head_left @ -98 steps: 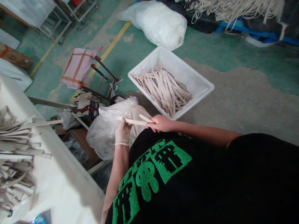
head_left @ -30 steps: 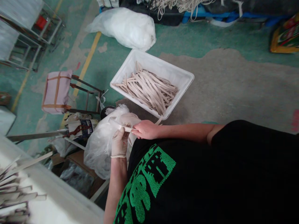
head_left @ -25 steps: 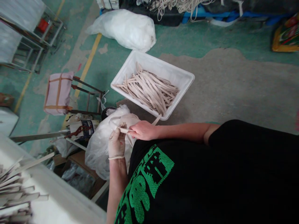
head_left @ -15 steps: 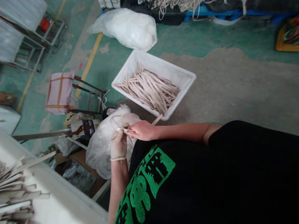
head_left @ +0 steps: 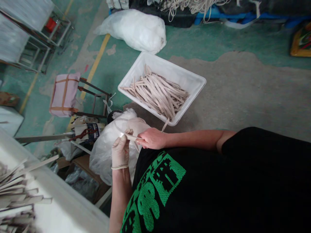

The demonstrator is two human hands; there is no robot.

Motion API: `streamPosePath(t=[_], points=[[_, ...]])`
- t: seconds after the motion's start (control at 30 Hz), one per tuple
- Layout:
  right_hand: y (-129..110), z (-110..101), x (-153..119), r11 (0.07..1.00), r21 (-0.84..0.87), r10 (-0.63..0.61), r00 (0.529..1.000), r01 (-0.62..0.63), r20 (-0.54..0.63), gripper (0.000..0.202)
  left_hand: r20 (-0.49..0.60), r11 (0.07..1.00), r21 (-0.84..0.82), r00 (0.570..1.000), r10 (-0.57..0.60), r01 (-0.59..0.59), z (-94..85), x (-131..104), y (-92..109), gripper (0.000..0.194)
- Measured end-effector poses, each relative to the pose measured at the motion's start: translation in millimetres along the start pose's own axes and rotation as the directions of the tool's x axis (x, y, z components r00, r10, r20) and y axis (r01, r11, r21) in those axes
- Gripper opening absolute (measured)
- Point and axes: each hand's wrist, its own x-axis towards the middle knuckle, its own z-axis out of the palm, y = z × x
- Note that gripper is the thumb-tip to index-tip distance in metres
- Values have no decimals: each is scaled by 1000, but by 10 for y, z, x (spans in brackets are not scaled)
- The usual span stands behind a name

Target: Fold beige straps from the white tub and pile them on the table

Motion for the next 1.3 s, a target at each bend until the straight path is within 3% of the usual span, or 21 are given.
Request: streamPosePath(t=[0.13,0.23,0.37,0.5,0.6,0.8,0.93,1.1,1.3], points=[[-6,-13,-5,996,94,-7,999,11,-40,37,21,999,-25,999,-36,37,60,-11,-56,42],[5,-16,-4,986,164,-32,999,34,-11,35,-6,1000,-13,1000,15,-15,42,15,12,36],[47,12,-37,992,121,-45,999,42,24,35,24,999,-48,999,24,-23,-41,53,118,34],[46,27,-65,999,35,-27,1000,26,3,34,-13,981,-177,997,-81,78,-75,121,59,44],[17,31,-60,1000,11,-24,1000,24,17,35,-41,948,-263,979,-198,181,-86,207,-14,40],[19,49,-58,998,49,21,984,-30,176,42,-30,841,-381,904,-426,384,-94,271,-145,26],[54,17,-140,990,-114,108,978,-89,176,46,-98,806,-397,853,-513,439,-71,232,-301,26],[118,8,-196,965,-250,124,977,-78,173,43,-192,850,-358,861,-472,386,54,171,-403,27],[135,122,6,985,-165,50,998,-41,47,43,-157,908,-325,931,-328,265,136,111,-338,23]])
